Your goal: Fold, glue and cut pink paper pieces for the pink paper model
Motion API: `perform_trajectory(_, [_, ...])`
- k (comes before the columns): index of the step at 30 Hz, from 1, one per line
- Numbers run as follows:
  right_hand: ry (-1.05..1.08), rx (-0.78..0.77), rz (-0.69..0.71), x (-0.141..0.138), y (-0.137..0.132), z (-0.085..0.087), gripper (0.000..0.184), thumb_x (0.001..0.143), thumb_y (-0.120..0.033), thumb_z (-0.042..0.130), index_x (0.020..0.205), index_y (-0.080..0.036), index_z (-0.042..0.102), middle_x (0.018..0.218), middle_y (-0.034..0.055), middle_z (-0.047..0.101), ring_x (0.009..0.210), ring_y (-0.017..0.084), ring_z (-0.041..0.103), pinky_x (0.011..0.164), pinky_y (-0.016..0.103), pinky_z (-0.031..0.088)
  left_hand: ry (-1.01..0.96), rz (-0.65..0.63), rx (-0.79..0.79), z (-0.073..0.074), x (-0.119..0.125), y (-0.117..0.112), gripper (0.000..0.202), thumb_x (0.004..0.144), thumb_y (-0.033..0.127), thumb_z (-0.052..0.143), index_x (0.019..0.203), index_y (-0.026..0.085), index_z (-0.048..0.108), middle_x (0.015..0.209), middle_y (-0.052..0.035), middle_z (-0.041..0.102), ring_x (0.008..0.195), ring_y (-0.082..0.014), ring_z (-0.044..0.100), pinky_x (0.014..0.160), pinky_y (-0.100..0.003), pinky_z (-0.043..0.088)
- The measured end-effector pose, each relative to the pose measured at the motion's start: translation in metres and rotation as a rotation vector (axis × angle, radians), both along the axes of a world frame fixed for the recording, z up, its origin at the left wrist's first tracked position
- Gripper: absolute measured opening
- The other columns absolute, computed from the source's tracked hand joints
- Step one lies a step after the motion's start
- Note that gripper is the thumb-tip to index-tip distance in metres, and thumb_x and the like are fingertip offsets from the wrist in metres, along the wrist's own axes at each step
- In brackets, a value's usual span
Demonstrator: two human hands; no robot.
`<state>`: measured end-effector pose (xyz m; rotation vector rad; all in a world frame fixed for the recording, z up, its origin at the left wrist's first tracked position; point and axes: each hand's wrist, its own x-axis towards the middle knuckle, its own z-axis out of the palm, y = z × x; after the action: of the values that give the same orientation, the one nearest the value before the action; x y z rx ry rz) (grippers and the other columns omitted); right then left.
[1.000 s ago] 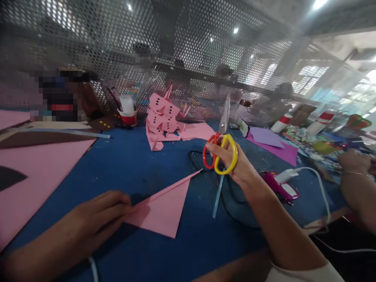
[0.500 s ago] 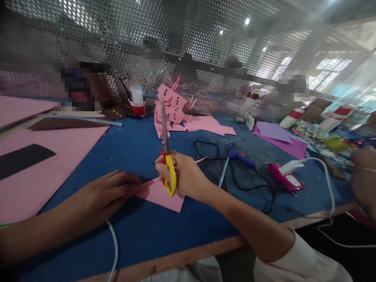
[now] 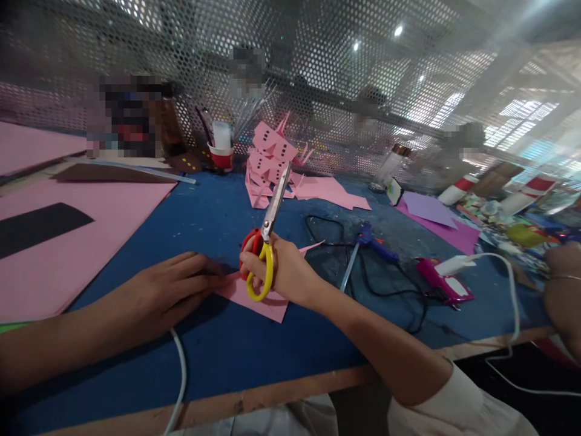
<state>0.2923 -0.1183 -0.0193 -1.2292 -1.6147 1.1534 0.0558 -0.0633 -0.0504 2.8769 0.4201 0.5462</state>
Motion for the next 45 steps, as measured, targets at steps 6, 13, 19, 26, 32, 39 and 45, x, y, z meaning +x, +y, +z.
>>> perform_trajectory(6, [0.019,-0.036,-0.055,0.001,0.002,0.0,0.021,0.094,-0.038,0.057,0.087,-0.019,0.05,0.072,-0.0012,0.065,0.052,0.01,0.059,0.051,0.022,0.05,0.001,0.005,-0.008,0.0,0.002,0.001,0.033,0.098,0.012,0.041,0.117,0.022,0.065,0.115,-0.0076,0.062,0.105,-0.0197,0.058,0.09,-0.035,0.051])
perform_trajectory(13, [0.003,-0.056,-0.105,0.004,0.002,0.003,0.021,0.093,-0.038,0.057,0.086,-0.02,0.049,0.07,-0.0013,0.065,0.05,0.009,0.057,0.051,0.022,0.05,-0.007,0.005,-0.022,0.0,-0.001,0.0,0.031,0.098,0.013,0.041,0.115,0.021,0.066,0.115,-0.0081,0.062,0.104,-0.0198,0.058,0.09,-0.035,0.051])
perform_trajectory(19, [-0.006,-0.032,-0.093,0.009,0.003,0.0,0.02,0.095,-0.038,0.055,0.088,-0.02,0.05,0.073,-0.0001,0.067,0.051,0.009,0.057,0.05,0.022,0.049,-0.017,0.003,-0.029,0.001,0.001,-0.001,0.03,0.098,0.014,0.042,0.112,0.021,0.068,0.113,-0.0078,0.063,0.102,-0.0199,0.059,0.089,-0.035,0.052])
perform_trajectory(26, [-0.047,-0.04,-0.131,0.012,0.002,0.003,0.022,0.094,-0.04,0.054,0.086,-0.02,0.05,0.071,-0.0002,0.066,0.05,0.01,0.057,0.05,0.023,0.049,-0.027,-0.006,-0.016,0.002,0.001,-0.001,0.031,0.099,0.014,0.041,0.113,0.021,0.068,0.112,-0.0083,0.063,0.101,-0.0194,0.059,0.087,-0.034,0.052])
perform_trajectory(32, [-0.032,-0.068,-0.144,0.017,0.001,0.006,0.024,0.093,-0.042,0.056,0.085,-0.02,0.049,0.069,-0.0004,0.065,0.048,0.01,0.056,0.046,0.022,0.047,-0.019,-0.002,-0.017,0.0,0.001,0.0,0.029,0.099,0.015,0.041,0.112,0.021,0.067,0.113,-0.0082,0.063,0.102,-0.0196,0.059,0.088,-0.033,0.051])
perform_trajectory(39, [-0.043,-0.102,-0.168,0.024,0.003,0.006,0.025,0.092,-0.042,0.058,0.085,-0.019,0.052,0.066,-0.0004,0.066,0.046,0.01,0.056,0.044,0.021,0.047,-0.034,-0.003,-0.005,0.001,0.002,0.0,0.028,0.099,0.015,0.041,0.108,0.02,0.067,0.11,-0.0077,0.063,0.098,-0.0195,0.059,0.084,-0.033,0.05])
perform_trajectory(45, [-0.048,-0.095,-0.161,0.026,0.004,0.008,0.024,0.092,-0.04,0.057,0.081,-0.02,0.052,0.063,-0.0008,0.066,0.045,0.01,0.057,0.042,0.02,0.046,-0.047,-0.001,0.001,0.0,0.001,0.0,0.029,0.099,0.015,0.041,0.112,0.021,0.067,0.111,-0.0076,0.062,0.098,-0.0194,0.059,0.084,-0.032,0.05])
